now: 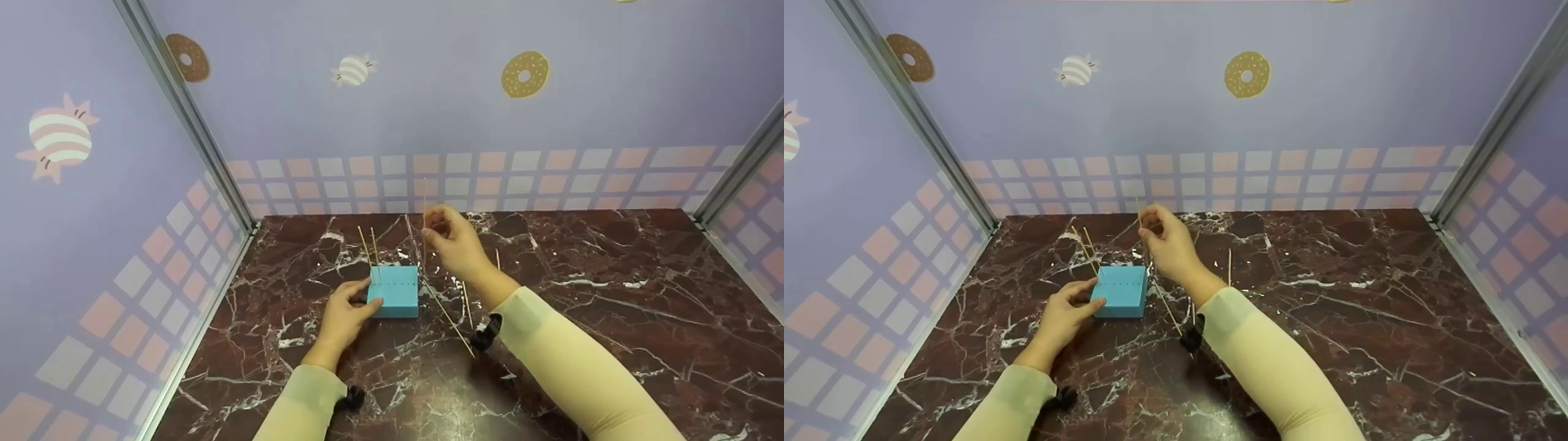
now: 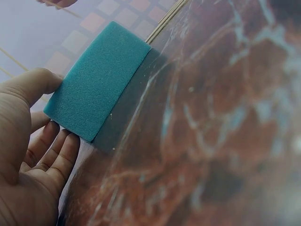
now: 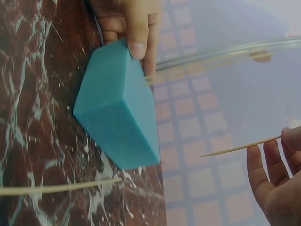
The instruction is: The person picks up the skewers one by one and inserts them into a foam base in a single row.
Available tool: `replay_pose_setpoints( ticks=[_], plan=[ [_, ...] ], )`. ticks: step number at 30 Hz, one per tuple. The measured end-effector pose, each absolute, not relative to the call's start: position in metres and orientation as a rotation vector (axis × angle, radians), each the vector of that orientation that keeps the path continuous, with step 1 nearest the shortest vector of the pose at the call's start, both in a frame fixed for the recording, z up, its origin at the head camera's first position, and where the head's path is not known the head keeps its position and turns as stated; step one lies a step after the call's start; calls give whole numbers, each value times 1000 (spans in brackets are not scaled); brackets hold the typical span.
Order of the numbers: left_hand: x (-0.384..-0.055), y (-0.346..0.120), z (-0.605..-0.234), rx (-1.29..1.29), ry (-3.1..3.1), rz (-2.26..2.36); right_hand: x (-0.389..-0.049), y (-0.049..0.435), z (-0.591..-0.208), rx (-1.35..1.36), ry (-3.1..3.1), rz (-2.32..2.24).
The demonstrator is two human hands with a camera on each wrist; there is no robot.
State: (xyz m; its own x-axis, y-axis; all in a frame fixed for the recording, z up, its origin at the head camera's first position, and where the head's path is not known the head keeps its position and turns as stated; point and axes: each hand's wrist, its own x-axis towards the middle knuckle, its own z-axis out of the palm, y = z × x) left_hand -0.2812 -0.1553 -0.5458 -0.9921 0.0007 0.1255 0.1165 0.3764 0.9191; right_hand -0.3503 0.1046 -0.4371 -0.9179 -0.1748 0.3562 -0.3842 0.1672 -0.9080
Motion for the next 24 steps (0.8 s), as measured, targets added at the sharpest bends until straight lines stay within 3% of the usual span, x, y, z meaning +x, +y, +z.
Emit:
replay_pose_setpoints(
  ticks=[24],
  plan=[
    [-284, -155, -546, -119, -2471, -1710, -345, 55, -460, 803, -2361, 1867]
  ],
)
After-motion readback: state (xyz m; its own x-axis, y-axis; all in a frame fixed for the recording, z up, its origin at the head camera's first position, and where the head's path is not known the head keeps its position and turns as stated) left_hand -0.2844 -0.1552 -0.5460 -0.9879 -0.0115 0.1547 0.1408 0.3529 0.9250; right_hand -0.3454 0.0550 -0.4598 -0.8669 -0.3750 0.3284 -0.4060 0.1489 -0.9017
